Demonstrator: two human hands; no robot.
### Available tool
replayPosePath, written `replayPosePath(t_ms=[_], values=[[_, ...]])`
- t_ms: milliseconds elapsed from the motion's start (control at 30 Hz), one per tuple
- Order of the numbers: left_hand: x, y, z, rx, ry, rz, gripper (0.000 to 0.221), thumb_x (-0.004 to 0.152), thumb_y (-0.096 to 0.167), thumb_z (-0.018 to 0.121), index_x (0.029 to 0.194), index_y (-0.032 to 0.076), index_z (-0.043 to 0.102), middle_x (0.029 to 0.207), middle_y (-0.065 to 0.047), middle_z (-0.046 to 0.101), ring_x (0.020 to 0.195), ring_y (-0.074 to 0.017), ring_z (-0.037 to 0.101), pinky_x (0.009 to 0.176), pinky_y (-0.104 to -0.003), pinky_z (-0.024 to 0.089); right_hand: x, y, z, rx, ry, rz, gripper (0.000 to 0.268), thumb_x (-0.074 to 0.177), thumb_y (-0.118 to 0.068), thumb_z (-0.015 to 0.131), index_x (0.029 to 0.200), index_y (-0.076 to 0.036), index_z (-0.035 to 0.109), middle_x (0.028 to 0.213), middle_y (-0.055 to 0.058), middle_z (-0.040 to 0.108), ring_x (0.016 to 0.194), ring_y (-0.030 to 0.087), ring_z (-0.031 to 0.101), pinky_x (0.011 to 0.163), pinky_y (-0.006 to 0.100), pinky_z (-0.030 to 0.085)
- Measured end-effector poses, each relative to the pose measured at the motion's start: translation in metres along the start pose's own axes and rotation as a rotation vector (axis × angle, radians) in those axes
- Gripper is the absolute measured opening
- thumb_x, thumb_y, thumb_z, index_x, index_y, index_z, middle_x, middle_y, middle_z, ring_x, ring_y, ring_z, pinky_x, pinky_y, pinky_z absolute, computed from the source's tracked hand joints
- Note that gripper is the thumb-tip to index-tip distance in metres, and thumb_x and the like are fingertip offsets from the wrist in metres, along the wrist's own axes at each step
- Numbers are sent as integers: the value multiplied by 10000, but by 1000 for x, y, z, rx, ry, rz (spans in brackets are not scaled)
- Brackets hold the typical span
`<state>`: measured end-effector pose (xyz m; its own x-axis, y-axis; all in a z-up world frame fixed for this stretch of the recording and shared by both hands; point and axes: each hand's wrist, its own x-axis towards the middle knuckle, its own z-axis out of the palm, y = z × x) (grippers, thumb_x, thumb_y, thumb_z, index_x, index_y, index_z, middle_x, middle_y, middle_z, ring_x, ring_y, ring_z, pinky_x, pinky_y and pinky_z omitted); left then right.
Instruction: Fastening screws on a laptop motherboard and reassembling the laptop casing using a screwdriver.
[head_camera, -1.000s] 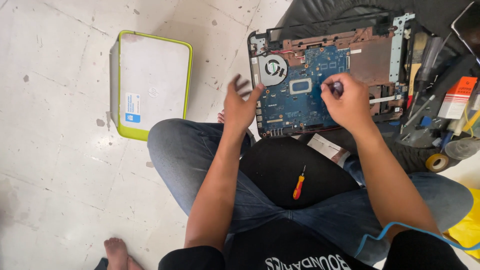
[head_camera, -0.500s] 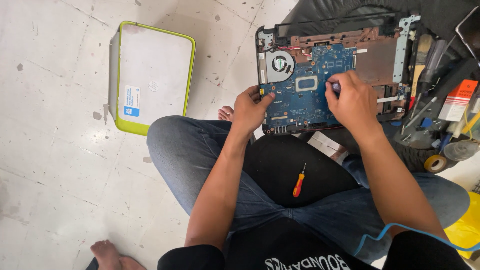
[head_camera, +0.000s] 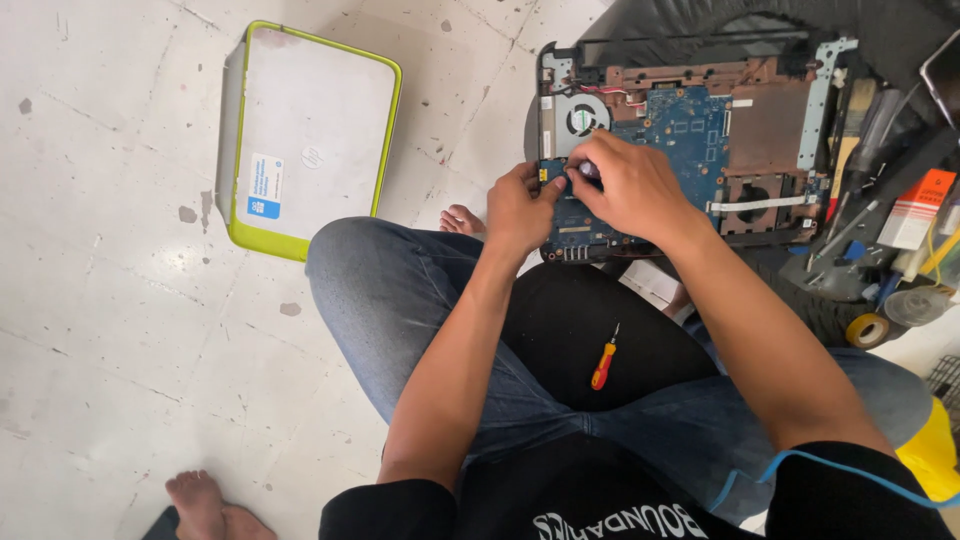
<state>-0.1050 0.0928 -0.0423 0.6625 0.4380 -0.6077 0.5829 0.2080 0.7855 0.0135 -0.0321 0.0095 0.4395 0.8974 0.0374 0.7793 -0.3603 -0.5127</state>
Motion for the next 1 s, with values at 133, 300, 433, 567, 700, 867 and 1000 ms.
replayPosePath(t_ms=[133, 300, 433, 567, 700, 867, 1000], values=[[8, -11, 4, -7, -1, -28, 506, 948, 230, 744, 1332, -78, 627, 1098, -200, 777, 1040, -302, 769, 827, -406, 634, 6, -3, -5, -20, -94, 2, 108, 982, -143, 720, 1030, -52, 686, 881, 134, 685, 755, 386, 716, 619, 489, 560], [4, -4, 1, 1, -30, -6, 515, 954, 221, 727, 1334, -108, 617, 1113, -236, 768, 1060, -344, 760, 836, -430, 633, 8, -6, -9, -86, -174, 72, 84, 994, -120, 722, 1072, -96, 706, 954, 77, 678, 815, 351, 716, 670, 476, 564], [8, -10, 3, 5, -30, -8, 524, 947, 234, 732, 1332, -104, 620, 1116, -227, 770, 1064, -344, 758, 833, -436, 634, 10, -7, -13, -79, -199, 85, 91, 992, -103, 724, 1080, -89, 706, 957, 85, 672, 823, 354, 710, 677, 474, 563], [6, -6, 1, 5, -31, -5, 524, 949, 224, 728, 1338, -109, 616, 1119, -234, 767, 1072, -362, 753, 835, -447, 637, 13, 3, -7, 60, -190, 176, 79, 984, -69, 746, 1062, -68, 730, 928, 90, 686, 851, 355, 705, 705, 460, 560], [7, -8, 2, 0, -28, -6, 526, 949, 219, 728, 1339, -115, 612, 1123, -237, 765, 1076, -362, 750, 829, -450, 639, 21, 2, -10, 132, -213, 291, 97, 913, -74, 818, 994, -73, 766, 854, 84, 718, 832, 325, 714, 701, 418, 555], [6, -6, 1, 3, -28, -5, 519, 949, 214, 728, 1333, -117, 614, 1115, -232, 767, 1070, -361, 752, 827, -453, 639, 25, 2, -10, 159, -263, 343, 103, 915, -51, 789, 1017, -44, 778, 845, 123, 738, 816, 328, 711, 704, 419, 555], [9, -9, 2, 5, -34, -11, 536, 949, 215, 723, 1345, -125, 603, 1140, -242, 759, 1107, -384, 735, 855, -473, 634, 23, 6, -10, 178, -237, 378, 107, 919, -63, 796, 1022, -40, 776, 831, 151, 740, 771, 316, 702, 666, 419, 558]])
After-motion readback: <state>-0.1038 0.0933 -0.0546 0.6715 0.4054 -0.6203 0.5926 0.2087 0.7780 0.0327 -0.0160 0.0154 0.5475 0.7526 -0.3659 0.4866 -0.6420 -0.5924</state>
